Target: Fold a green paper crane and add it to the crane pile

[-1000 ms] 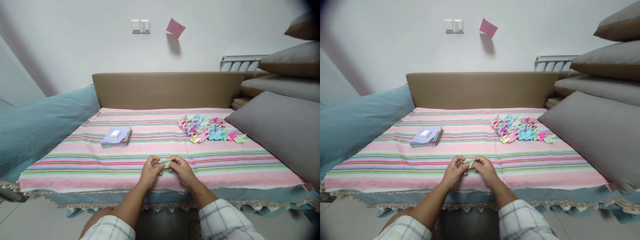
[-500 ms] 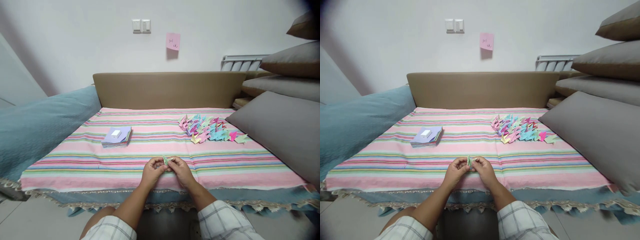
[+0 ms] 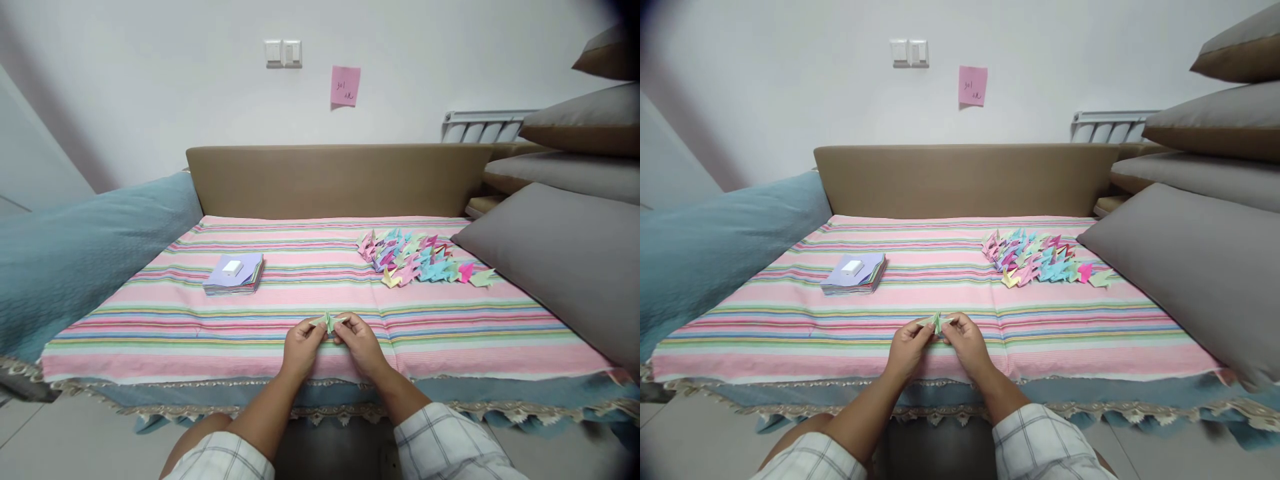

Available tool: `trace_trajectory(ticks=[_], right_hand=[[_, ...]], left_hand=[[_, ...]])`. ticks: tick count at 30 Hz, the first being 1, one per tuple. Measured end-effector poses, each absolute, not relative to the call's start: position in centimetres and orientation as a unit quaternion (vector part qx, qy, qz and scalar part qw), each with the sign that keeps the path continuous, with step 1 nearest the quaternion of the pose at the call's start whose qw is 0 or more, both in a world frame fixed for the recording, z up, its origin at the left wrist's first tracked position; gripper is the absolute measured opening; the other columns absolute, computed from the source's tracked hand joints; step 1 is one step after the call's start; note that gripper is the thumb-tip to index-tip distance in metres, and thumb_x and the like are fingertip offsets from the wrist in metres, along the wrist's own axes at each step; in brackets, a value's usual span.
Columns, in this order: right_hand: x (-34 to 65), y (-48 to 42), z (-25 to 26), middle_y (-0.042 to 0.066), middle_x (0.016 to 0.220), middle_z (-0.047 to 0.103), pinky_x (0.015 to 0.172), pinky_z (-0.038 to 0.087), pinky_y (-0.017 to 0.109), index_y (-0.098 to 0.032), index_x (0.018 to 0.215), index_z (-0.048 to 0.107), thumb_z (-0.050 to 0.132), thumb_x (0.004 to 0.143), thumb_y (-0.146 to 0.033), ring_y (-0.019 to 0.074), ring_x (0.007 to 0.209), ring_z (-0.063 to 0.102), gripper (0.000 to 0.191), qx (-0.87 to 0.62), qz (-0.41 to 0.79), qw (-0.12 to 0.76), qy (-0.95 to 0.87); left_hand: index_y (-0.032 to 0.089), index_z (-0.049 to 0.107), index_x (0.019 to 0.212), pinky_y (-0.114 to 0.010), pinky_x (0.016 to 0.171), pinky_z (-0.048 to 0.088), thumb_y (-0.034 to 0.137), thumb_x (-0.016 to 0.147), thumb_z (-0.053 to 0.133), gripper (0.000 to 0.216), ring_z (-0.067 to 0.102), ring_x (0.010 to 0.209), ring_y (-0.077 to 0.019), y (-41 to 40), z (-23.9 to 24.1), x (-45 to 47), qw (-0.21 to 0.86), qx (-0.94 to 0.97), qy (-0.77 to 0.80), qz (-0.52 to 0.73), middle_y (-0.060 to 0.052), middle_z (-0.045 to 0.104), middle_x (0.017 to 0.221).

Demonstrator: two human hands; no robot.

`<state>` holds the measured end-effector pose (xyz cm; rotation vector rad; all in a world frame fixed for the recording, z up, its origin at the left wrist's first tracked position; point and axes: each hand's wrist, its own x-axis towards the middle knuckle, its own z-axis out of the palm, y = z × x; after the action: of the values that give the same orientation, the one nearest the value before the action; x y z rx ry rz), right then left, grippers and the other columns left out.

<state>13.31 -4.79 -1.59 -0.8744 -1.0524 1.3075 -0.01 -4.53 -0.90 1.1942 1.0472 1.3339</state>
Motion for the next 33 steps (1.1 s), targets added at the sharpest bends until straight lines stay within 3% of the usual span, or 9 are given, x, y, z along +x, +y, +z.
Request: trace_trajectory(ticks=[4,10,15,21,27,33], right_hand=[[12.8,-4.9,-1.9,-0.003,0.070,0.057,0.058,0.045,0.023,-0.020,0.087,0.059,0.073,0.065,-0.042,0.0093,0.059,0.051,0.035,-0.387,0.551,0.599,-0.434],[12.5,-4.7,-2.7,0.002,0.080,0.063,0.061,0.049,0.027,-0.019,0.091,0.062,0.065,0.072,-0.050,0.0138,0.068,0.057,0.036,-0.369,0.575,0.609,-0.402],[12.4,-4.8,-2.8,-0.001,0.073,0.063,0.063,0.049,0.026,-0.020,0.094,0.061,0.072,0.068,-0.041,0.0106,0.062,0.056,0.035,-0.354,0.584,0.617,-0.390],[12.1,-5.1,-1.7,0.000,0.072,0.062,0.052,0.048,0.023,-0.018,0.086,0.063,0.069,0.069,-0.046,0.0117,0.061,0.056,0.033,-0.328,0.631,0.622,-0.329],[12.0,-5.1,-1.9,0.001,0.074,0.063,0.058,0.049,0.026,-0.019,0.088,0.063,0.074,0.064,-0.044,0.0122,0.061,0.056,0.037,-0.355,0.608,0.623,-0.340],[12.1,-5.2,-2.7,-0.001,0.061,0.057,0.057,0.043,0.026,-0.017,0.078,0.064,0.064,0.074,-0.045,0.0125,0.058,0.051,0.028,-0.387,0.529,0.626,-0.423]], left_hand=[[0.017,0.073,0.083,-0.028,0.078,0.047,0.038,0.070,0.068,0.025,0.061,0.085,-0.0189,-4.7,-0.7,0.0,0.480,0.523,0.420,0.565,-0.006,0.070,0.087],[0.018,0.073,0.082,-0.029,0.077,0.048,0.038,0.068,0.070,0.025,0.062,0.083,-0.0194,-4.9,-0.4,0.1,0.495,0.510,0.412,0.570,-0.006,0.070,0.088],[0.018,0.074,0.077,-0.030,0.080,0.048,0.038,0.067,0.070,0.023,0.062,0.085,-0.0195,-5.0,-0.2,0.2,0.479,0.524,0.411,0.572,-0.006,0.070,0.086],[0.016,0.071,0.085,-0.030,0.073,0.051,0.038,0.065,0.073,0.029,0.064,0.072,-0.0162,-5.0,-0.7,0.3,0.562,0.442,0.394,0.577,-0.004,0.071,0.081],[0.015,0.069,0.081,-0.029,0.071,0.051,0.038,0.064,0.073,0.030,0.063,0.071,-0.0162,-5.2,-0.6,0.5,0.545,0.448,0.400,0.585,-0.004,0.071,0.077],[0.016,0.064,0.077,-0.026,0.061,0.049,0.039,0.061,0.075,0.031,0.060,0.057,-0.0130,-5.3,-0.3,0.8,0.554,0.450,0.407,0.570,0.001,0.065,0.062]])
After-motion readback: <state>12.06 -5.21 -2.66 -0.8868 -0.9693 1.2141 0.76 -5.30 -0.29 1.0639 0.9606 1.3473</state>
